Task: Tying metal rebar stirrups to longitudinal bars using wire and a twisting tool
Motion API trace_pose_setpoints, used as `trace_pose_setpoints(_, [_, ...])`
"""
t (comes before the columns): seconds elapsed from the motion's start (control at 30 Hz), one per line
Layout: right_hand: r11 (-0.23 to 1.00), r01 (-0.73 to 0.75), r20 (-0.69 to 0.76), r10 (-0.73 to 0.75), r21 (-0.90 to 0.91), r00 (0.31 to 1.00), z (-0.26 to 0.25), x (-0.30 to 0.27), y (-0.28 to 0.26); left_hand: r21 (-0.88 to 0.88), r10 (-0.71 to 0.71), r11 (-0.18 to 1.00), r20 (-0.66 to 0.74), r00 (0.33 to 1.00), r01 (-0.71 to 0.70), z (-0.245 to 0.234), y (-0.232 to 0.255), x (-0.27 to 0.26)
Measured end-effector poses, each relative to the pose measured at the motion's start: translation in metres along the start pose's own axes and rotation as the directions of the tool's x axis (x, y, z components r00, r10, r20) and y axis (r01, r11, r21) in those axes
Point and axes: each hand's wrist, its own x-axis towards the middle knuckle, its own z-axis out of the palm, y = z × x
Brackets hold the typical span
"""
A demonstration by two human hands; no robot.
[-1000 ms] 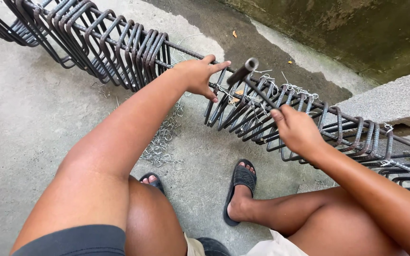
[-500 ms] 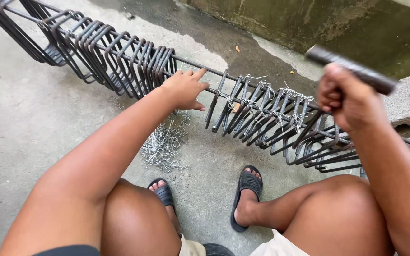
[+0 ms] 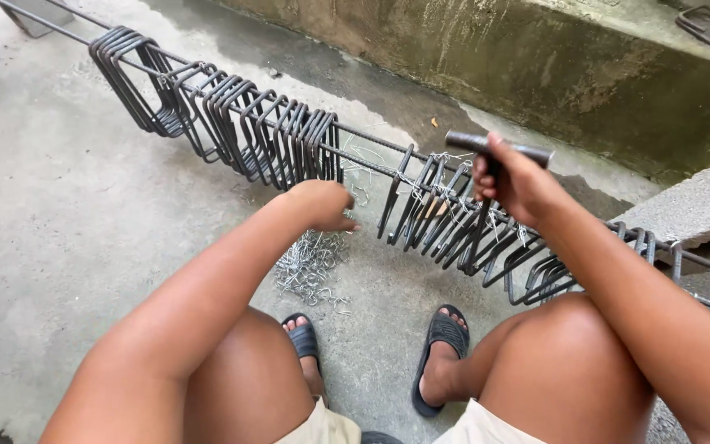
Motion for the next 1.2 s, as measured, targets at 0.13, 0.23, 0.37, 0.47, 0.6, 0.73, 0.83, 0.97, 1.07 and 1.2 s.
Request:
trace_pose_setpoints(0.13, [0.982, 0.021, -0.076, -0.007, 0.186, 0.997, 0.006, -0.004, -0.018, -0.049, 0.006, 0.999, 0.006, 1.0, -0.006, -0.019, 0.034, -0.005])
trace_pose_setpoints(0.23, [0.989, 0.035, -0.136, -0.015, 0.143, 0.991, -0.008, 0.002, -0.008, 0.025, 0.001, 1.0, 0.014, 1.0, -0.001, -0.009, 0.035, 0.007])
trace_pose_setpoints(0.37, [0.998, 0.032, -0.186, -0.02, 0.063, 0.982, -0.016, -0.006, -0.011, 0.068, -0.068, 0.996, 0.045, 0.997, 0.065, -0.008, 0.029, 0.002])
trace_pose_setpoints(0.47, [0.971, -0.032, -0.342, 0.115, 0.238, 0.933, -0.009, -0.025, -0.029, 0.095, -0.158, 0.983, 0.012, 0.987, 0.157, -0.02, 0.019, -0.013])
trace_pose_setpoints(0.6, [0.956, 0.009, -0.375, 0.106, 0.294, 0.921, -0.027, -0.025, -0.03, 0.086, -0.253, 0.964, 0.008, 0.967, 0.252, -0.024, -0.013, -0.018])
trace_pose_setpoints(0.73, [0.96, 0.046, -0.382, 0.066, 0.277, 0.922, -0.043, -0.019, -0.025, 0.052, -0.317, 0.948, 0.034, 0.948, 0.315, -0.023, -0.026, -0.025])
trace_pose_setpoints(0.83, [0.951, 0.067, -0.433, 0.073, 0.301, 0.898, -0.037, -0.018, -0.031, 0.05, -0.316, 0.948, 0.023, 0.949, 0.315, -0.027, -0.024, -0.029])
trace_pose_setpoints(0.97, [0.941, 0.09, -0.45, 0.071, 0.327, 0.89, -0.036, -0.02, -0.032, 0.034, -0.298, 0.954, 0.012, 0.955, 0.297, -0.026, -0.023, -0.034])
trace_pose_setpoints(1.07, [0.932, 0.095, -0.413, 0.063, 0.351, 0.908, -0.045, -0.024, -0.03, 0.039, -0.283, 0.958, 0.003, 0.959, 0.283, -0.029, -0.02, -0.036])
trace_pose_setpoints(1.2, [0.932, 0.116, -0.47, 0.064, 0.344, 0.88, -0.046, -0.041, -0.036, 0.03, -0.288, 0.957, 0.011, 0.958, 0.288, -0.035, -0.019, -0.035])
